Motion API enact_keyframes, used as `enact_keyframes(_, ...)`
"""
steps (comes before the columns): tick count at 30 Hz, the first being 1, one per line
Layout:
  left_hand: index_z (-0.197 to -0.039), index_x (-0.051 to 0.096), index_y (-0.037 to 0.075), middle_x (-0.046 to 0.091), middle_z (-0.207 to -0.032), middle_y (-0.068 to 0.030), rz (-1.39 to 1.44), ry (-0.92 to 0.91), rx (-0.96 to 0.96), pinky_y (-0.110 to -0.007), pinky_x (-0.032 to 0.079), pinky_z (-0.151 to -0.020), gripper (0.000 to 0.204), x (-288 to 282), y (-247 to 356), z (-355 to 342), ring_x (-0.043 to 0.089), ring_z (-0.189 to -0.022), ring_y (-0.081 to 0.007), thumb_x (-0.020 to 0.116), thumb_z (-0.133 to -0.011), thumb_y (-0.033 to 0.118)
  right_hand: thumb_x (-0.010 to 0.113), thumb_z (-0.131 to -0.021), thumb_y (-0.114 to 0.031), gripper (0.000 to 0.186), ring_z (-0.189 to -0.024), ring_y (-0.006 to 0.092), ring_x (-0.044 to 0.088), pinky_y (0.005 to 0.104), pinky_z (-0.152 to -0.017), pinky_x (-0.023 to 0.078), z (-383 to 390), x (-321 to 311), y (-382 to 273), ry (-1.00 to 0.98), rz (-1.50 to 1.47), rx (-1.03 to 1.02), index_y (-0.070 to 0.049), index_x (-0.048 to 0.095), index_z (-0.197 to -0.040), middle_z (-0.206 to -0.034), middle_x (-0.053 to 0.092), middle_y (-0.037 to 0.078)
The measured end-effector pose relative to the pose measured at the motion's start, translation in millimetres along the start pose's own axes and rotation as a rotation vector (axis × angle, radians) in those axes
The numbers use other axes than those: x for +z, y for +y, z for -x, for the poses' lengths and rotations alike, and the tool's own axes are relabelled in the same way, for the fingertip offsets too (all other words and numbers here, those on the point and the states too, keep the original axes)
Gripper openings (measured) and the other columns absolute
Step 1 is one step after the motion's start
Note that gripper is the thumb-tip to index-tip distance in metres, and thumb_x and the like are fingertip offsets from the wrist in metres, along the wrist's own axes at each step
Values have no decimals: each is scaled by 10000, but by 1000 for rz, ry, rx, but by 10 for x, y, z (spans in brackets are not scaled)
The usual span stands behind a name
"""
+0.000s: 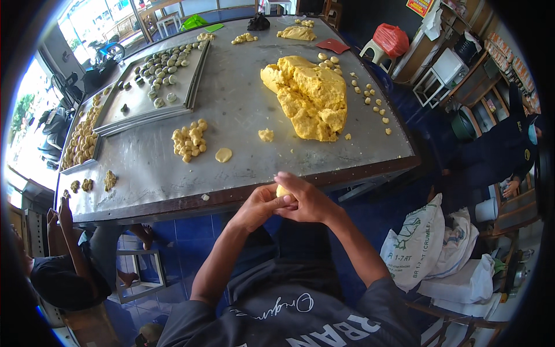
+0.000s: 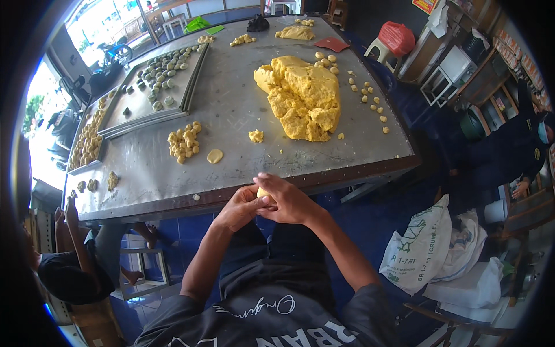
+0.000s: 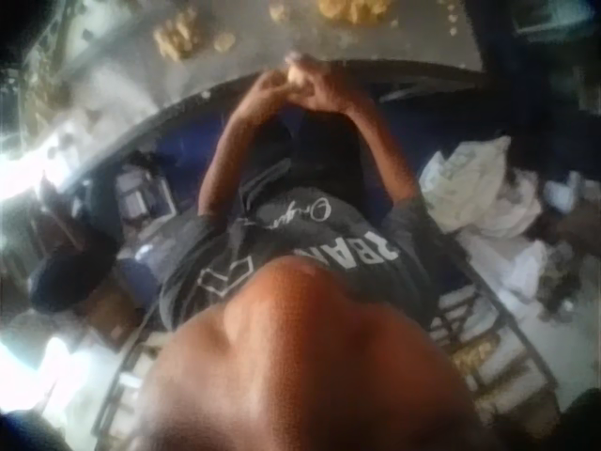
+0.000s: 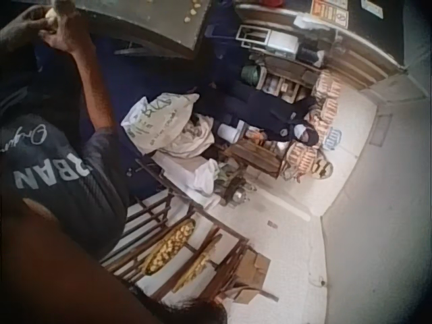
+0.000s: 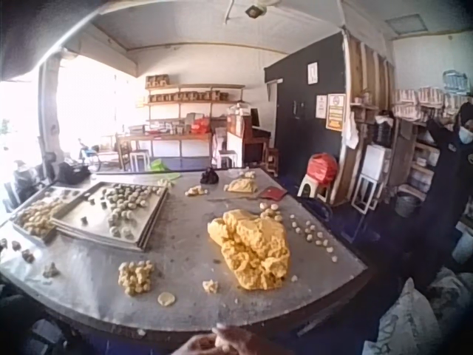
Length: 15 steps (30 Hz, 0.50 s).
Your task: The person prepares pastries by hand on a large metal table, rolling dough into balls, flattening small pieces of dough, and placing them onto a metal tray.
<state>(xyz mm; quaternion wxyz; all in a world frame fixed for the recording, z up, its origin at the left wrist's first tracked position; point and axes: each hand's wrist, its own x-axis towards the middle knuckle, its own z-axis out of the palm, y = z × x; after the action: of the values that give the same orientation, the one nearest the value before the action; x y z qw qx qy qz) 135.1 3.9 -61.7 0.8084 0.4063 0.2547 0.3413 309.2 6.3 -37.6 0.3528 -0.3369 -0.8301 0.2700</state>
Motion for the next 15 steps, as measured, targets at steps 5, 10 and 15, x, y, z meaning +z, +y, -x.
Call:
enact_keyframes(5, -1095, 571, -17, 631, -1008, -68, 69, 7, 28, -250, 485, -817, 329, 21, -8, -5, 599, -934, -103, 637, -881, 224, 752, -693, -141, 582, -1168, 339, 499, 433, -1007, 403, 70, 41, 183, -67, 125, -38, 20, 516, -1199, -1191, 548, 184)
enact_keyframes(10, -1094, 572, -20, 636, -978, -60, 71, 80, 45, -256, 482, -823, 376, -17, -75, -21, 594, -927, -98, 646, -872, 275, 738, -694, -123, 535, -1085, 347, 552, 435, -1025, 383, -71, 36, 87, -9, 165, -125, 23, 537, -1168, -1128, 587, 181)
enact_keyframes(15, -1072, 586, -21, 634, -980, -52, -102, 71, 26, -240, 471, -820, 388, -56, -82, -12, 590, -909, -89, 675, -850, 284, 731, -688, -110, 464, -1050, 330, 572, 437, -1028, 381, -40, 81, 194, -42, 88, -137, 33, 573, -1100, -1036, 622, 179)
